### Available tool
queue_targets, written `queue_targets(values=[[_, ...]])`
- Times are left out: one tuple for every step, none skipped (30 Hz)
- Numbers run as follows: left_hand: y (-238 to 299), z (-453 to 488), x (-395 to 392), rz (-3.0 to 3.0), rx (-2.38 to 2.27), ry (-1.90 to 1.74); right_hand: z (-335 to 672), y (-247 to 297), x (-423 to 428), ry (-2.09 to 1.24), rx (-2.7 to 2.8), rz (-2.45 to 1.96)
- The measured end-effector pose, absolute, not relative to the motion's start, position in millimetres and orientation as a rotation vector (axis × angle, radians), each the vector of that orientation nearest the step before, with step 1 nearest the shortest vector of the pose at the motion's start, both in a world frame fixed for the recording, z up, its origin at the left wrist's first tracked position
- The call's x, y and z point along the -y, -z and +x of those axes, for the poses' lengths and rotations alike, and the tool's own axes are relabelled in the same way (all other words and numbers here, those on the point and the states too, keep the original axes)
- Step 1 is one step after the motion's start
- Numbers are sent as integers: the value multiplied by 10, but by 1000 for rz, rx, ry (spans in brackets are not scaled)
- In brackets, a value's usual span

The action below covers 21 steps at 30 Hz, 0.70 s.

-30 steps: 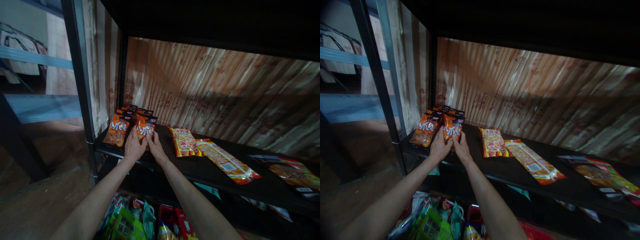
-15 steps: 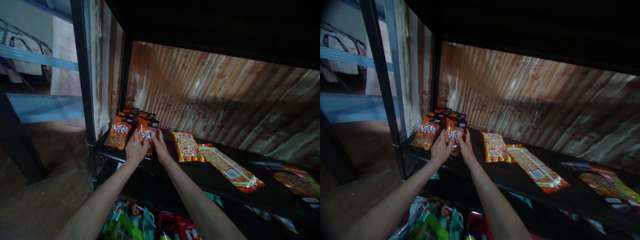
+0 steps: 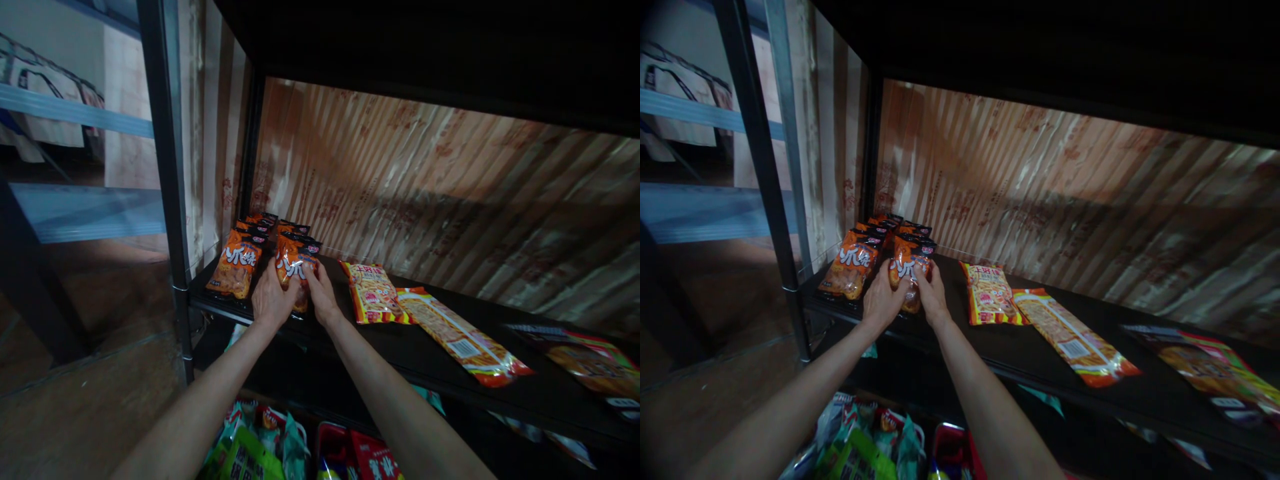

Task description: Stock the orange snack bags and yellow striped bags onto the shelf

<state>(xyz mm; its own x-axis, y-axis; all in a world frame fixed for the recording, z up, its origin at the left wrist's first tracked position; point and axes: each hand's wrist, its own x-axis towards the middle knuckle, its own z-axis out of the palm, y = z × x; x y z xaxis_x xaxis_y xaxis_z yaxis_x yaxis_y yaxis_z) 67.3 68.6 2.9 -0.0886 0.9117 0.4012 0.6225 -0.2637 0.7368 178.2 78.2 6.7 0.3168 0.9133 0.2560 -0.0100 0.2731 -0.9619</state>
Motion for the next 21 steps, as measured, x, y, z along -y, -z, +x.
queue_targets(values=[[-21,674,-680,1882,-1675,-1310,1780,-79,-778,-803,1061,-1115],[-14,672,-674,1900,-1671,-1335,1776,-87,-777,-797,1067,-1124],[-11,667,-667,1919,-1663,-1356,1770,-91,-779,-794,1074,-1134],[-11,660,-661,1931,-1655,-1373,1764,-90,-783,-794,1082,-1141],[-15,652,-655,1936,-1648,-1382,1759,-86,-786,-795,1090,-1144],[-24,642,-650,1933,-1644,-1384,1755,-80,-789,-797,1095,-1144],[-39,632,-647,1925,-1644,-1382,1752,-72,-791,-796,1098,-1138],[-58,622,-646,1916,-1646,-1376,1752,-65,-792,-794,1101,-1129],[-79,615,-648,1907,-1646,-1366,1754,-57,-793,-791,1100,-1118],[-102,611,-653,1899,-1643,-1348,1758,-49,-795,-789,1096,-1105],[-124,609,-661,1885,-1643,-1327,1763,-41,-797,-789,1094,-1094],[-144,611,-671,1867,-1644,-1305,1768,-33,-801,-788,1097,-1091],[-161,616,-682,1849,-1643,-1284,1773,-23,-806,-784,1105,-1102],[-174,621,-695,1836,-1637,-1266,1776,-14,-812,-775,1118,-1127],[-184,626,-708,1828,-1626,-1254,1778,-6,-819,-763,1134,-1156],[-193,629,-721,1826,-1610,-1247,1777,1,-825,-748,1149,-1182],[-203,629,-733,1828,-1591,-1241,1775,5,-830,-736,1156,-1191],[-215,626,-743,1823,-1574,-1230,1772,7,-834,-728,1159,-1178],[-229,620,-753,1808,-1560,-1211,1770,8,-838,-723,1162,-1151],[-246,613,-764,1784,-1549,-1186,1769,8,-841,-721,1161,-1123],[-264,605,-776,1754,-1538,-1154,1769,8,-844,-718,1156,-1105]])
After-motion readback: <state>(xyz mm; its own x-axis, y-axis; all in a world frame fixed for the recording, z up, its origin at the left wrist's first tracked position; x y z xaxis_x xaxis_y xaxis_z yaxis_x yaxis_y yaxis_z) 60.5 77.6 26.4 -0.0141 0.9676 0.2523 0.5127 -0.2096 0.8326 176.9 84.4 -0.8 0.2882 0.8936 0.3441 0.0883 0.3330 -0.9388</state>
